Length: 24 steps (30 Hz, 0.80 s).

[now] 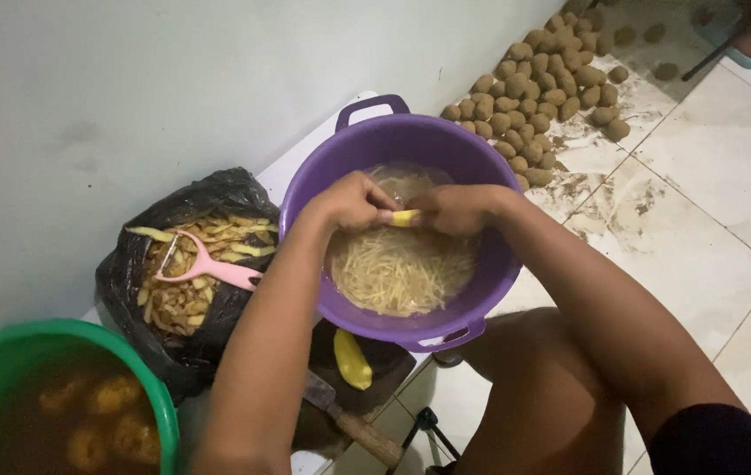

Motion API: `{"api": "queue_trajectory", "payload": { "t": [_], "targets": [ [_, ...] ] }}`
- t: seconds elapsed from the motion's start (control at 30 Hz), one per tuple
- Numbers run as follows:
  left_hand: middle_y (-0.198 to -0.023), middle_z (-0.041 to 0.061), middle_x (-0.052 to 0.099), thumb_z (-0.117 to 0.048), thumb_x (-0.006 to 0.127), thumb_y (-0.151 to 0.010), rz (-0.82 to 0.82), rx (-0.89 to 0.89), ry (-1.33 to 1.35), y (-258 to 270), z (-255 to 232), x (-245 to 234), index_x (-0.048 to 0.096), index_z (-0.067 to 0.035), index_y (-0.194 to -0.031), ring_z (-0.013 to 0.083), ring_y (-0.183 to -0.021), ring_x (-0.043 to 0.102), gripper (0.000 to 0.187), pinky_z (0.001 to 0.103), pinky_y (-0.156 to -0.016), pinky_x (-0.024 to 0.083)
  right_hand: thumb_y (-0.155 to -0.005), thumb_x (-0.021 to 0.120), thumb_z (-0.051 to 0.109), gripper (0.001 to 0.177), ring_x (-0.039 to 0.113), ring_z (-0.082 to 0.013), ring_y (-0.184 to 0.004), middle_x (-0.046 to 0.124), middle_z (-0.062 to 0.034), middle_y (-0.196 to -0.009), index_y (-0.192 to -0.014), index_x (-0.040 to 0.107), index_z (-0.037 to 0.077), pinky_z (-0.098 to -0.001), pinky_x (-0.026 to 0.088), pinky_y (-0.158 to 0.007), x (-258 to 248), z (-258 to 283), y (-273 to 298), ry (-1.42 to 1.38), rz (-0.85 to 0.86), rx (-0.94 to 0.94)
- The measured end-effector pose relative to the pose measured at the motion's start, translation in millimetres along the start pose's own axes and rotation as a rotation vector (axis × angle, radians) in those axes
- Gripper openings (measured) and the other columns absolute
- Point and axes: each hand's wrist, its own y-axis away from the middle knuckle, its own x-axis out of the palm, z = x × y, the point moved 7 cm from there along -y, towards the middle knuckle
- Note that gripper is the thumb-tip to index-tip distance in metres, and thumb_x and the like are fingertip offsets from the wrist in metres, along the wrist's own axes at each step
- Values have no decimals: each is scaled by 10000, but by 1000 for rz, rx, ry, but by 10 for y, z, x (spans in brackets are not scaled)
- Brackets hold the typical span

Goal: Peeling potatoes with a hand peeler and slicing them into thin strips for fries.

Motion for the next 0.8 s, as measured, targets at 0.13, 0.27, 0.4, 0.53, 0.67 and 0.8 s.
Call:
{"api": "queue_trajectory", "payload": {
  "t": [0.13, 0.27, 0.4, 0.53, 0.67, 0.8],
  "targets": [
    [-1070, 80, 802, -19, 700, -855, 15, 26, 24, -144, 104, -14, 819, -232, -1064, 268, -1051, 736, 320, 366, -973, 523, -1064, 471, 410, 455, 601, -407, -1298, 684, -217, -1297, -1427, 598, 167, -528, 477, -1097, 21, -66, -118, 36, -32, -2],
    [-1168, 47, 777, -167, 855, -734, 5, 19, -14, -337, 201, 47, 797, -233, -1124, 280, -1165, 697, 400, 386, -1020, 504, -905, 690, 284, 390, 705, -411, -1059, 742, -226, -1086, -1218, 706, 53, -538, 574, -899, -59, 37, -107, 137, -162, 60],
    [-1053, -49, 786, -225, 834, -700, -183, 15, -256, -640, 523, 141, 815, -333, -989, 219, -1092, 719, 309, 352, -973, 552, -591, 897, 367, 559, 764, -362, -934, 780, -140, -954, -1076, 799, 107, -534, 626, -763, 35, -175, -248, 288, -270, 143],
    [-1029, 92, 791, -251, 861, -776, -281, 67, -113, -226, 163, -85, 813, -176, -1041, 304, -1055, 740, 280, 404, -949, 552, -743, 818, 353, 494, 754, -372, -1009, 785, -143, -1025, -1209, 768, 196, -558, 615, -810, -212, 52, 39, 267, -333, 136],
    [-994, 126, 786, -235, 816, -798, -339, 114, -199, 11, -55, -131, 805, -127, -1008, 367, -1024, 736, 237, 468, -894, 583, -717, 836, 238, 527, 724, -463, -1012, 695, -186, -1187, -1229, 725, 180, -590, 595, -853, -338, 179, 256, 210, -467, 43],
    [-1071, 141, 772, -198, 779, -822, -316, 115, -398, 219, -205, -44, 788, -147, -1097, 376, -1090, 711, 279, 495, -956, 577, -820, 728, 199, 350, 742, -421, -985, 738, -140, -1101, -1167, 775, 201, -566, 610, -831, -320, 116, 274, 265, -539, 18]
  ]
}}
